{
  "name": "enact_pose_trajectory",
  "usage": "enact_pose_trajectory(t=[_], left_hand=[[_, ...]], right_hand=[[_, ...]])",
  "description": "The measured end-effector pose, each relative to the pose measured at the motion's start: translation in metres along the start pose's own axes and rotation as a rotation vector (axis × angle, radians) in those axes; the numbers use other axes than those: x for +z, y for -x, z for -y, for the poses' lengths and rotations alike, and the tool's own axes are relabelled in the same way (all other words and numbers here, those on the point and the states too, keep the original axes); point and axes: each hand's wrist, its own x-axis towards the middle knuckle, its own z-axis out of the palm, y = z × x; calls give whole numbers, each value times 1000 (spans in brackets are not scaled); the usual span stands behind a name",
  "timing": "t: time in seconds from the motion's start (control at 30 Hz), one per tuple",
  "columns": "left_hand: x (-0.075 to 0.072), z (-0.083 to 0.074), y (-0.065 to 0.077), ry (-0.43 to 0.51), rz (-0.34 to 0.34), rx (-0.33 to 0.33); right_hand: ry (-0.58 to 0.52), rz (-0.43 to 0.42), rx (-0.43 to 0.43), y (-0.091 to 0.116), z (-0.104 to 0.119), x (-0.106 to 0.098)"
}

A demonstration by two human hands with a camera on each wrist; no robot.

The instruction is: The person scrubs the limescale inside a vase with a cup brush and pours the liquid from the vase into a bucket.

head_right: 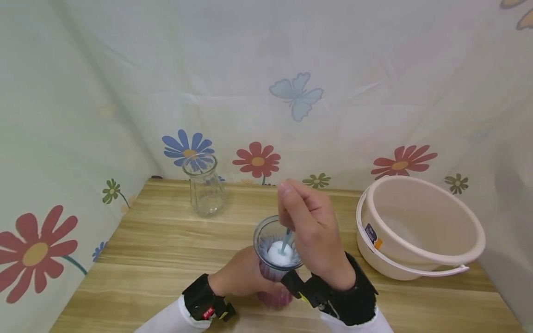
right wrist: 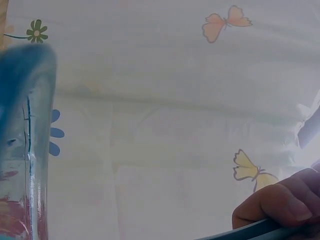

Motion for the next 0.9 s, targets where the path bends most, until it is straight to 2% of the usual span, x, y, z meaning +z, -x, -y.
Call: enact_pose_trajectory(t=[0.33, 0.6, 0.77, 0.9], left_hand=[[-1, -1, 1, 11, 9, -4], [0, -1, 2, -23, -8, -42], [0, -2, 4, -28, -12, -61], [0, -1, 4, -56, -24, -44]], right_hand=[[-15, -10, -6, -4, 7, 1], [-144, -12, -131, -12, 6, -4], [-193, -22, -141, -15, 9, -9], [-268, -37, -149, -17, 16, -13]])
